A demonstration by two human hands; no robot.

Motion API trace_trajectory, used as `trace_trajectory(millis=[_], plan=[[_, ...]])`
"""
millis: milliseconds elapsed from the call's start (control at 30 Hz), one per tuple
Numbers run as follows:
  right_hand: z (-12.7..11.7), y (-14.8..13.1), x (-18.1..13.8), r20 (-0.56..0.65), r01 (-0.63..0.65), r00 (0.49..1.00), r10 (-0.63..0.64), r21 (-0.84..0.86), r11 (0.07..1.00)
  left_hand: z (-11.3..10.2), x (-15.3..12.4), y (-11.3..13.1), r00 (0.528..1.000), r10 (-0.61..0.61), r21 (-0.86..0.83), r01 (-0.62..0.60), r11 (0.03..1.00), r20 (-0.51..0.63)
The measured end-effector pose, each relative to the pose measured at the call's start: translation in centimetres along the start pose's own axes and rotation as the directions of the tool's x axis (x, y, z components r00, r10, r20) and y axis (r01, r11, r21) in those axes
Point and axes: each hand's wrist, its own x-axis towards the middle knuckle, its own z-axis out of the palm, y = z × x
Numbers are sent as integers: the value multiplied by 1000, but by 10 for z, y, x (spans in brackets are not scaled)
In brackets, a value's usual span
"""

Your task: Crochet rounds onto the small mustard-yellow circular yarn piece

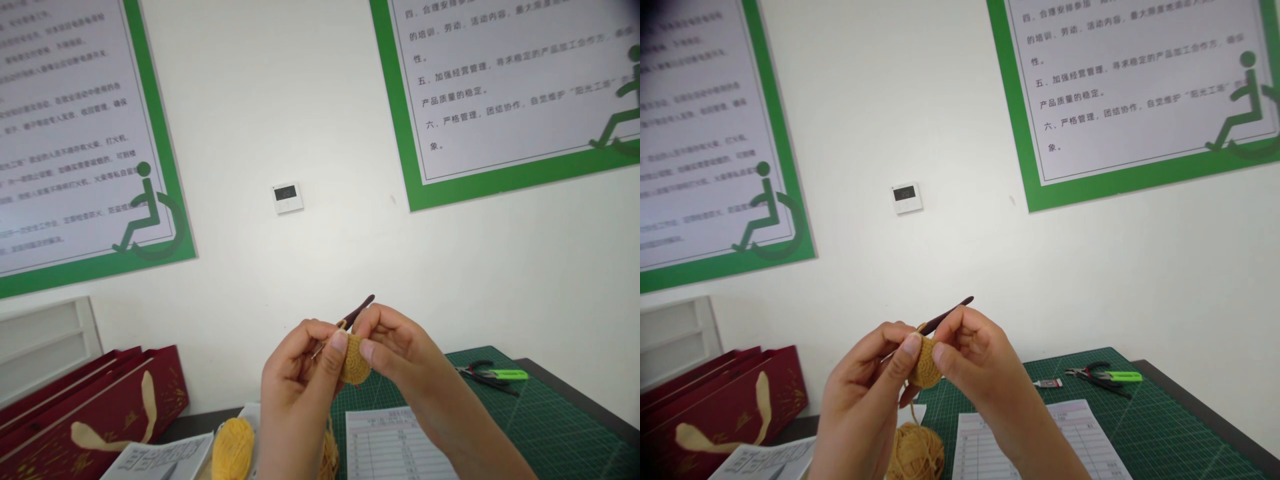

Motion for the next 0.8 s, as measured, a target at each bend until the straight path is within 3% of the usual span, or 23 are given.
trace_trajectory(millis=[500,800], plan=[[-1,0,1,-29,30,999,-31,-44,999,-1,1,1,1000,-14,-4,14,1000,12],[2,3,0,2,-16,1000,16,63,998,0,1,-1,999,-51,-29,52,998,15]])
